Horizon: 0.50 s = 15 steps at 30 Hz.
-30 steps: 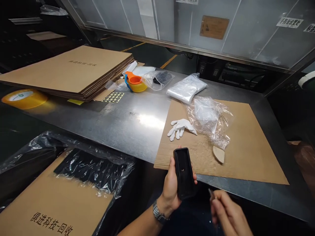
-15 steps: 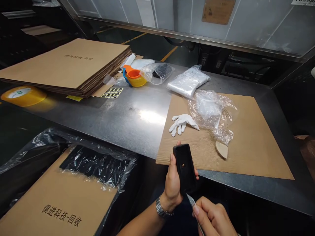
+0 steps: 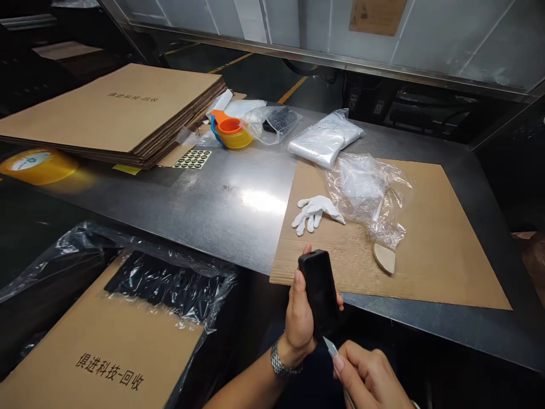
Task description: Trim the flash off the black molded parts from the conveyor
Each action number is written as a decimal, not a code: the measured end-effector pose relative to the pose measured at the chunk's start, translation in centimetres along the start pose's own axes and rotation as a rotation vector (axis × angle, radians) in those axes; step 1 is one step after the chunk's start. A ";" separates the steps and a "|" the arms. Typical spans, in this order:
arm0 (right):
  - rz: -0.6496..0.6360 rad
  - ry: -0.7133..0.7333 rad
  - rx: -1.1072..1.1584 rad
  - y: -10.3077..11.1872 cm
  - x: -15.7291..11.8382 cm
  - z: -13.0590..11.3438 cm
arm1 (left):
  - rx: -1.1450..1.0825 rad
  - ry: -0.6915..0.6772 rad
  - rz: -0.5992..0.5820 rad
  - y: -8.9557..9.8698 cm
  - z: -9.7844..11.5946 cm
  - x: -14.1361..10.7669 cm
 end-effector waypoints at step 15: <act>-0.007 0.001 0.263 -0.2 -0.3 0.5 | -0.128 -0.076 0.118 0.7 0.1 0.0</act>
Point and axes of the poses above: each hand's wrist, its own x-axis towards the middle knuckle, its own y-axis out of the back of the hand, z = x × y, the point moved 7 cm from there along x, towards the middle knuckle, and after that the axes turned 15 degrees about x, right-handed, at the moved point
